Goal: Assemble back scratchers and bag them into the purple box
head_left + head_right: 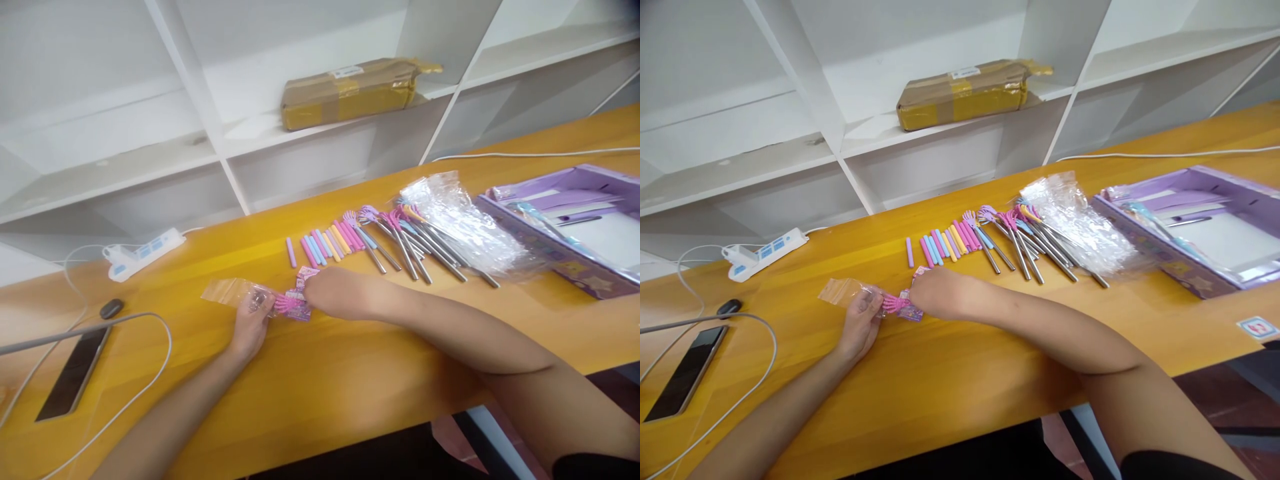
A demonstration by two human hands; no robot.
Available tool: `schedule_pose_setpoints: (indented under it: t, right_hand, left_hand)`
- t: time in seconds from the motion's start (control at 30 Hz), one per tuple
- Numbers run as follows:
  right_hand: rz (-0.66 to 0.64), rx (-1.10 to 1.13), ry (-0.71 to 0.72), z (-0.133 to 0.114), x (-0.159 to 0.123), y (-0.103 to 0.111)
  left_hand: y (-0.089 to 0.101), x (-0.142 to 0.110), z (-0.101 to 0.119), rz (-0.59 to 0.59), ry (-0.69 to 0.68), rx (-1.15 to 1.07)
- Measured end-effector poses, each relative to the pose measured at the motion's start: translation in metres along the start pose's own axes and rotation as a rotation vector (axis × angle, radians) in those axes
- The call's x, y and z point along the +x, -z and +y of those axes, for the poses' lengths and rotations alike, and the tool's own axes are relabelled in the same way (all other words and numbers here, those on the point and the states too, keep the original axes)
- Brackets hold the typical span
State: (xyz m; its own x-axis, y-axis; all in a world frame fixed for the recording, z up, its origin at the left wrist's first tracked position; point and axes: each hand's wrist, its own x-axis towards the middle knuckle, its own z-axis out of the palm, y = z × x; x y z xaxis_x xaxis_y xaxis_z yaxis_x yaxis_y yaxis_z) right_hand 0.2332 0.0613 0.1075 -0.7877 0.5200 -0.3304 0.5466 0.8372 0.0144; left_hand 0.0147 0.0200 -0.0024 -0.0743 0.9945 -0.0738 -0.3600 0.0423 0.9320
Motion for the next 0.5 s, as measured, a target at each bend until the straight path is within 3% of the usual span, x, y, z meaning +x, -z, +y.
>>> schedule_pose_setpoints:
  t: [0.33, 0.4, 0.5]
  right_hand:
    - [0.154, -0.004, 0.036, -0.006, 0.014, -0.004]
    - [0.116, 0.025, -0.008, -0.004, 0.013, -0.004]
    - [-0.094, 0.105, -0.077, 0.0, 0.011, -0.002]
  left_hand:
    - [0.003, 0.0, -0.004, 0.005, -0.022, -0.004]
    - [0.002, 0.0, -0.004, 0.009, -0.029, -0.011]
    - [0.003, 0.001, -0.004, -0.002, -0.041, -0.022]
